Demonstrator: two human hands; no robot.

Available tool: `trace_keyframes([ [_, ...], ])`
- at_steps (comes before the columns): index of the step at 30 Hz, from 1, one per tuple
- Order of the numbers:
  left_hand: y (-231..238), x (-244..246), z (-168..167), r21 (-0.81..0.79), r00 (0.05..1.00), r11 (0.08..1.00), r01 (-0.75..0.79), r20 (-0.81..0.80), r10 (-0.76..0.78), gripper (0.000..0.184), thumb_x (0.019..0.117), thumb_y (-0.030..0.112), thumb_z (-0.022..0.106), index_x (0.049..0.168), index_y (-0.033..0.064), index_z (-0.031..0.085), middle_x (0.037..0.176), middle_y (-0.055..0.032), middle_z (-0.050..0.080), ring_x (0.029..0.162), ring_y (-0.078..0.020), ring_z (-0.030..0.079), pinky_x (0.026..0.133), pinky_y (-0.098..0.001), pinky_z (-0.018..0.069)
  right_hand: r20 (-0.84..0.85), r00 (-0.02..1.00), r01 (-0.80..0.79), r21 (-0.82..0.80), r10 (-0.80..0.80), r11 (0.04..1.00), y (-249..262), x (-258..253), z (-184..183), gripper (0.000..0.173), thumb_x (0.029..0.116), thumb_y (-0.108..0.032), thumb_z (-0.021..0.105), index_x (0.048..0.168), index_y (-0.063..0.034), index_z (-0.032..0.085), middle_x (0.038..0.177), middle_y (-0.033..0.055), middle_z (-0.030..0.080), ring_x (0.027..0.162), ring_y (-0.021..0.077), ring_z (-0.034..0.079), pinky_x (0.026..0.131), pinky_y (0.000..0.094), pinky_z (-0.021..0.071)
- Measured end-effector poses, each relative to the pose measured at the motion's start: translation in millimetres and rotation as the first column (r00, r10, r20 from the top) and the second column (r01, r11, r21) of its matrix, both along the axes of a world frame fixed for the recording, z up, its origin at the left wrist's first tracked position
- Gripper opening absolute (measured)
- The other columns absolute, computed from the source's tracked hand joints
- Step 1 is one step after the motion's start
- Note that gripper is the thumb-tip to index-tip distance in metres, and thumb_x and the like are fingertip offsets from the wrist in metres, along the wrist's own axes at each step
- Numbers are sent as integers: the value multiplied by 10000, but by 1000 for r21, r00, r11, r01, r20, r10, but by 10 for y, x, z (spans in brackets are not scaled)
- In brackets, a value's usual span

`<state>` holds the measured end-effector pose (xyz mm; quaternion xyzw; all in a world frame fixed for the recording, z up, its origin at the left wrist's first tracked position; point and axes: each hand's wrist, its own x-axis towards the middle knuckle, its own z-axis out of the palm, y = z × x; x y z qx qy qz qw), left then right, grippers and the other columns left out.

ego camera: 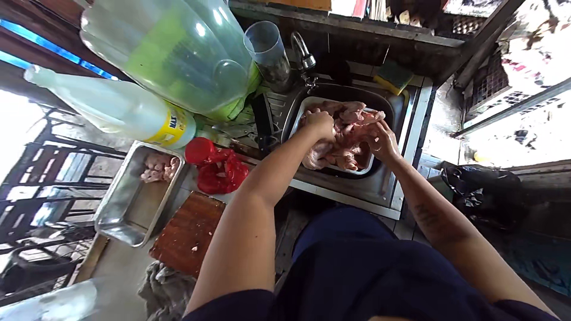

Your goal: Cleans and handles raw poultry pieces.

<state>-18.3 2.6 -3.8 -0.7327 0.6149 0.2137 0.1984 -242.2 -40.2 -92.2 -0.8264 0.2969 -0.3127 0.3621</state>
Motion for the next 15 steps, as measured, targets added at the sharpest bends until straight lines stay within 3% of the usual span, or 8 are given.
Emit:
trace_keyframes([
  [2,34,-40,25,-33,1000,999,16,16,-15,642,807,484,809,1295,84,691,1398,-212,578,1365,-463,451,1050,-732,349,69,996,62,-55,-58,997,110,-19,-37,189,955,-23,635,1110,74,685,1200,269,657,1129,366,661,987,478,543],
  [3,56,-59,39,-49,999,999,23,27,-22,661,800,491,816,1298,76,687,1399,-217,574,1364,-464,452,1046,-735,350,78,993,91,-51,-87,995,165,-26,-41,211,963,-24,632,1142,79,676,1187,270,649,1108,369,660,973,484,545],
  [5,109,-103,81,-56,997,998,28,70,-24,674,791,494,819,1294,66,682,1413,-205,565,1367,-445,451,1057,-714,343,83,990,113,-4,-112,994,236,-38,-49,331,975,-37,633,1288,70,612,1263,262,627,1153,355,647,1011,473,528],
  [7,161,-152,138,-59,994,998,31,111,-24,667,788,474,819,1290,56,683,1429,-194,558,1360,-431,457,1072,-689,334,112,986,108,100,-119,989,217,-49,-66,558,952,-49,701,1445,52,462,1305,263,630,1178,347,660,1025,476,539],
  [9,228,-173,177,-87,990,996,26,138,-14,648,772,462,828,1256,52,697,1410,-183,573,1336,-415,475,1073,-655,337,117,985,104,184,-126,978,188,-58,-70,669,907,-74,766,1472,28,423,1234,265,642,1113,338,673,970,465,563],
  [12,419,-192,115,-185,992,982,-36,111,57,590,749,412,835,1216,71,715,1369,-161,592,1325,-407,484,1072,-662,353,-55,998,39,398,-19,916,106,-129,-87,638,849,-190,839,1401,-38,556,1415,284,490,1254,392,549,1004,519,521],
  [13,474,-198,94,-211,992,975,-66,95,88,578,751,386,833,1229,84,714,1378,-155,580,1331,-410,473,1062,-679,359,-97,994,-2,488,56,873,53,-131,-66,709,825,-181,863,1440,-64,528,1453,284,479,1282,409,537,1017,556,502],
  [15,557,-188,36,-251,989,963,-102,82,126,570,765,359,822,1259,99,705,1441,-144,551,1347,-415,463,1024,-687,378,-49,973,-142,638,224,757,-39,-104,21,901,789,-110,882,1542,-91,387,1482,250,505,1303,377,562,1047,544,503],
])
